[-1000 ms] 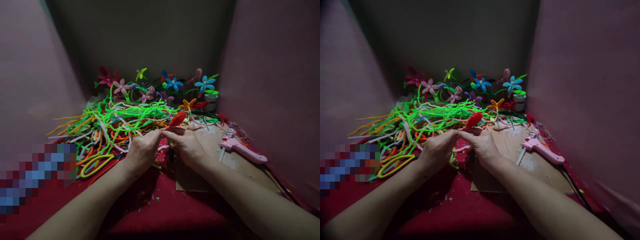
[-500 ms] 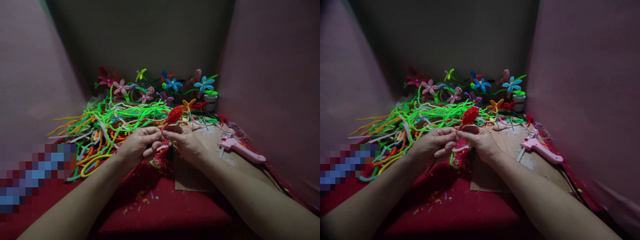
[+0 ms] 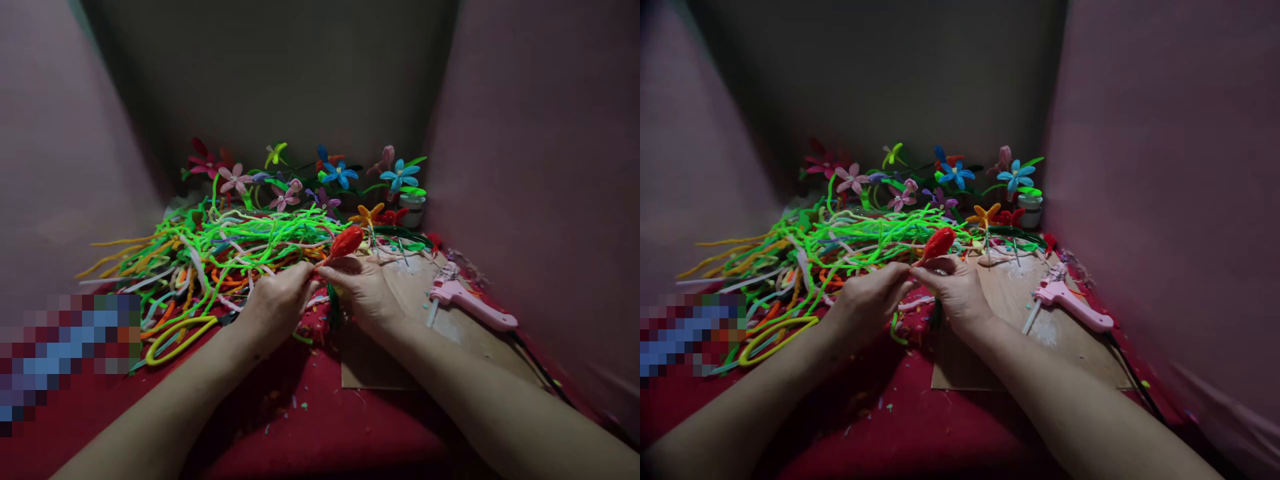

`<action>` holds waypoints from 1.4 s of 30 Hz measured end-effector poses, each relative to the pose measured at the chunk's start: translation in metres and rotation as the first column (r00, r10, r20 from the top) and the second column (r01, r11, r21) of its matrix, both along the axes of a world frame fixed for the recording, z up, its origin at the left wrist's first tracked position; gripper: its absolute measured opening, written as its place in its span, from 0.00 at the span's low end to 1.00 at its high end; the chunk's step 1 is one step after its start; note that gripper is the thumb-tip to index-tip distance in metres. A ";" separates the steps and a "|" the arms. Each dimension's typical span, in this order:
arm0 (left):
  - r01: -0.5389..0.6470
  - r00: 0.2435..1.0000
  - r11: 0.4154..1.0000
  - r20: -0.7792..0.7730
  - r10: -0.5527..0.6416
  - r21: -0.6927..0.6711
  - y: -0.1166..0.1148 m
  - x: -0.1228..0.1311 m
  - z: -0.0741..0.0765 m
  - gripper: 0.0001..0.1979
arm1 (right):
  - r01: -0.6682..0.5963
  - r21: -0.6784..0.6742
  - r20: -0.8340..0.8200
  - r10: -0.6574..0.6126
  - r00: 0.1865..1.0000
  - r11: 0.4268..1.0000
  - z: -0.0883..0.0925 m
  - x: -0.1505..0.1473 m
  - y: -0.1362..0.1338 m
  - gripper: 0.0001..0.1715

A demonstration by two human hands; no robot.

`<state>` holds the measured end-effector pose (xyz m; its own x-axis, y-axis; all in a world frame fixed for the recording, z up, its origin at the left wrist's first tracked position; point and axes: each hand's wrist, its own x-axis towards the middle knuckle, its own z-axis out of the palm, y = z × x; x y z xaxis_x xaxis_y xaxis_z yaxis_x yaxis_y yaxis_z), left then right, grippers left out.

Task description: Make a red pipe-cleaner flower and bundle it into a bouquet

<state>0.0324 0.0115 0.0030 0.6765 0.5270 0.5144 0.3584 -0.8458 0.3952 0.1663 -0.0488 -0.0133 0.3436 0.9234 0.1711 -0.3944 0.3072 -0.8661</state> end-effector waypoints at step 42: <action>0.003 0.999 0.955 0.049 0.012 -0.297 -0.007 0.003 0.001 0.08 | -0.073 -0.051 -0.057 0.070 0.996 0.996 -0.005 0.005 0.003 0.04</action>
